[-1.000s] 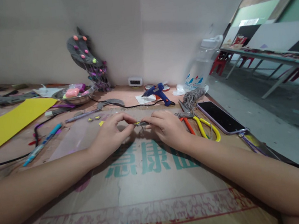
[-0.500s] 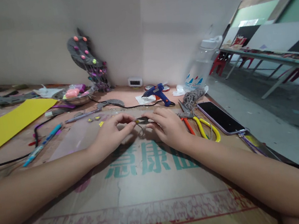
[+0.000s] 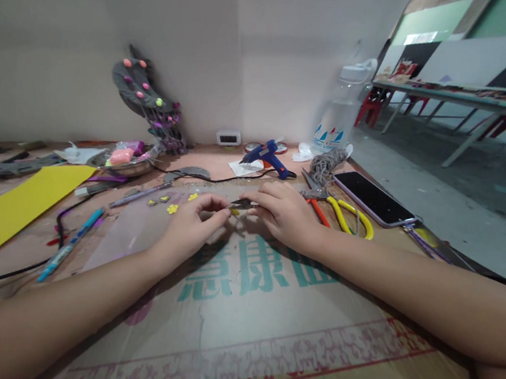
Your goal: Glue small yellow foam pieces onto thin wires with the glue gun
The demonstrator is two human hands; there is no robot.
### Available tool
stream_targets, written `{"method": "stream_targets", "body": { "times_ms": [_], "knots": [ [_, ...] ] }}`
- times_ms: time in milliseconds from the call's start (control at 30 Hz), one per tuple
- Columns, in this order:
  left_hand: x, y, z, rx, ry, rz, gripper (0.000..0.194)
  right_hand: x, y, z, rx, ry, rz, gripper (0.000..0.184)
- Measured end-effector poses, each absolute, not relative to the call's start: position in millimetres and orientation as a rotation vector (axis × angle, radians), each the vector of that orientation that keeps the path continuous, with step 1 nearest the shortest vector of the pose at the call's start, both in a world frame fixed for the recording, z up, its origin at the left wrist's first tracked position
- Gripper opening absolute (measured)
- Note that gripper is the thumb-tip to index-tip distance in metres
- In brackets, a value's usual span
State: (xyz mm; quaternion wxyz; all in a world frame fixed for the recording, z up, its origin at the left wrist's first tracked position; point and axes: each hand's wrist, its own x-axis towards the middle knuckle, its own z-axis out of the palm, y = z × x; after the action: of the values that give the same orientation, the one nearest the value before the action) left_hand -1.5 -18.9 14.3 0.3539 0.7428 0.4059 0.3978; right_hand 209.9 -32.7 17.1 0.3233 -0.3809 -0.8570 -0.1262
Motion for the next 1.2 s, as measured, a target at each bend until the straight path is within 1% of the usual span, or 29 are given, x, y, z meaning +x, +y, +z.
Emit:
{"method": "stream_targets", "body": {
  "times_ms": [333, 967, 1200],
  "knots": [
    [-2, -13, 6, 1.882, 0.925, 0.977, 0.018, 210, -32, 16, -0.985, -2.288, -0.319, 0.025],
    [-2, -10, 3, 1.9, 0.898, 0.975, 0.018, 211, -30, 15, -0.945, -2.269, -0.359, 0.023],
    [-2, -11, 5, 1.892, 0.895, 0.98, 0.019, 209, -33, 18, -0.951, -2.235, -0.298, 0.024]
  ]
}}
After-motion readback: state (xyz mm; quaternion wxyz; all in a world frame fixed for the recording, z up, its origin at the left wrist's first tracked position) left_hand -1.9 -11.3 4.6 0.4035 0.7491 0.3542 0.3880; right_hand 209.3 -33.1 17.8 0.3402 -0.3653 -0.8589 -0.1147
